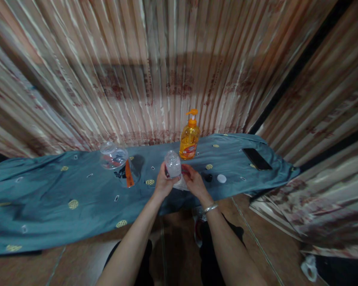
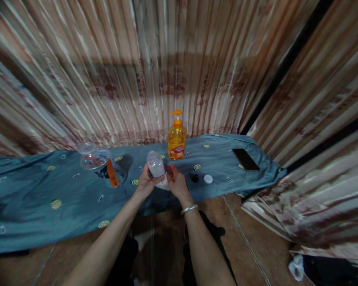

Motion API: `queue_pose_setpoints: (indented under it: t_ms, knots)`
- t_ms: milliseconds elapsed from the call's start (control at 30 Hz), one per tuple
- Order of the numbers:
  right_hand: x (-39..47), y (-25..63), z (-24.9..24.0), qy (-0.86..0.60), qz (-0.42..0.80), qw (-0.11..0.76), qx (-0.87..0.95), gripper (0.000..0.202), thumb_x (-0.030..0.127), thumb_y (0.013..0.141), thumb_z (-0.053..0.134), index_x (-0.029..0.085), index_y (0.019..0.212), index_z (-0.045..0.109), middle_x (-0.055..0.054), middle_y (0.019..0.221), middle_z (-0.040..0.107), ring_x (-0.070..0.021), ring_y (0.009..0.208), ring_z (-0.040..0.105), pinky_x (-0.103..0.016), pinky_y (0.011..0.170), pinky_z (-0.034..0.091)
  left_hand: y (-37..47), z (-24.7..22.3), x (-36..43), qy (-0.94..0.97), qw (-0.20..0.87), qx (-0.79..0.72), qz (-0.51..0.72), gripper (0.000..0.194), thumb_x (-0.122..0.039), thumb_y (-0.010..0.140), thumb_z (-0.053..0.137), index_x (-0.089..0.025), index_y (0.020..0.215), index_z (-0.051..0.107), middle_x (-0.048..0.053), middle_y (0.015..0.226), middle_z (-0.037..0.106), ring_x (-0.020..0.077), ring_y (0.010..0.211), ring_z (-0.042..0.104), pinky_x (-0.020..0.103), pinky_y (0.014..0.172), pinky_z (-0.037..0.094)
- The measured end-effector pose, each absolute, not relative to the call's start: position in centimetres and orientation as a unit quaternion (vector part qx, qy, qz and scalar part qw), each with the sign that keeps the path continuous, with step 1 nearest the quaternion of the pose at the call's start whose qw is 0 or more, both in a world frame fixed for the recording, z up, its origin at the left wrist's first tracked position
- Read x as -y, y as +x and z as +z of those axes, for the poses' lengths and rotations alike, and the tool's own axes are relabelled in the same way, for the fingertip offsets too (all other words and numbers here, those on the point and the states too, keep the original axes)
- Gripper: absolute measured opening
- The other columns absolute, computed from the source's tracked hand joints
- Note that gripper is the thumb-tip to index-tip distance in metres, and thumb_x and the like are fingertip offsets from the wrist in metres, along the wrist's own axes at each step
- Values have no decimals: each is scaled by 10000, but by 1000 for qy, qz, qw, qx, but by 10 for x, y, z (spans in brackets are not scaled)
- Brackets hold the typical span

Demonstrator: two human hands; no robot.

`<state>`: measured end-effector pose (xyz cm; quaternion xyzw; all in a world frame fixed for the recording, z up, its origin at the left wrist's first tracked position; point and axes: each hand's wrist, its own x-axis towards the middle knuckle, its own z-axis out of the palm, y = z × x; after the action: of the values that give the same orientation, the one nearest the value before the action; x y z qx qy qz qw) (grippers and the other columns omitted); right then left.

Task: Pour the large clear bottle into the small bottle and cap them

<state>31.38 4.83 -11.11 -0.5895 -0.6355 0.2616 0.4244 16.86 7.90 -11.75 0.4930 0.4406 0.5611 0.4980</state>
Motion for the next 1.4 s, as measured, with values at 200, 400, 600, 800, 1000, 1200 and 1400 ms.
queue_pose_setpoints:
  t_ms: [200, 400, 600, 800, 1000, 1200, 1400]
  knots:
    - [-49, 319, -107, -660, 161, 224, 699, 475, 101, 899, 534, 82, 1373, 555, -196, 1370, 646, -249, 1266, 631, -356, 1093, 467, 159, -109, -72, 484, 474, -454, 578, 674, -236, 452, 889, -216, 1061, 601, 25, 991, 702, 241, 948, 676, 353, 808, 549]
    - [-45, 310, -108, -623, 159, 130, 755, 447, 182, 834, 683, 128, 1275, 627, -165, 1347, 655, -276, 1277, 597, -375, 1088, 457, 143, -101, -63, 474, 458, -478, 581, 664, -264, 435, 888, -219, 1024, 586, 20, 983, 694, 245, 965, 666, 346, 815, 534]
    - [-42, 299, -115, -626, 108, 110, 765, 339, 171, 903, 592, 121, 1236, 639, -181, 1363, 613, -296, 1274, 556, -412, 1053, 466, 128, -100, -59, 465, 448, -499, 579, 636, -264, 438, 876, -221, 1002, 587, 12, 964, 698, 237, 930, 666, 352, 821, 523]
    - [-53, 289, -125, -661, 101, 198, 717, 247, 67, 948, 435, 108, 1022, 667, -195, 1054, 707, -280, 1055, 649, -412, 971, 495, 124, -101, -58, 470, 450, -497, 575, 645, -268, 437, 879, -219, 1008, 585, 5, 938, 701, 227, 892, 658, 359, 834, 512]
    - [-74, 303, -126, -693, 135, 294, 644, 203, 127, 970, 438, 126, 1029, 632, -173, 1017, 718, -248, 965, 692, -360, 894, 509, 121, -98, -57, 481, 461, -488, 564, 661, -260, 468, 884, -231, 1052, 576, 18, 998, 696, 248, 969, 664, 358, 828, 529]
    - [-93, 297, -112, -643, 230, 373, 629, 150, 218, 912, 527, 197, 883, 673, -41, 809, 716, -200, 788, 681, -312, 790, 518, 130, -100, -59, 488, 474, -476, 558, 659, -193, 445, 878, -219, 1038, 591, 20, 993, 696, 257, 948, 675, 379, 826, 551]
    - [-93, 283, -107, -527, 368, 455, 617, 208, 335, 876, 575, 203, 893, 734, 18, 758, 715, -153, 702, 649, -269, 690, 524, 138, -107, -61, 496, 479, -464, 556, 714, -238, 479, 883, -232, 1123, 576, 37, 1082, 690, 270, 1044, 659, 393, 879, 542]
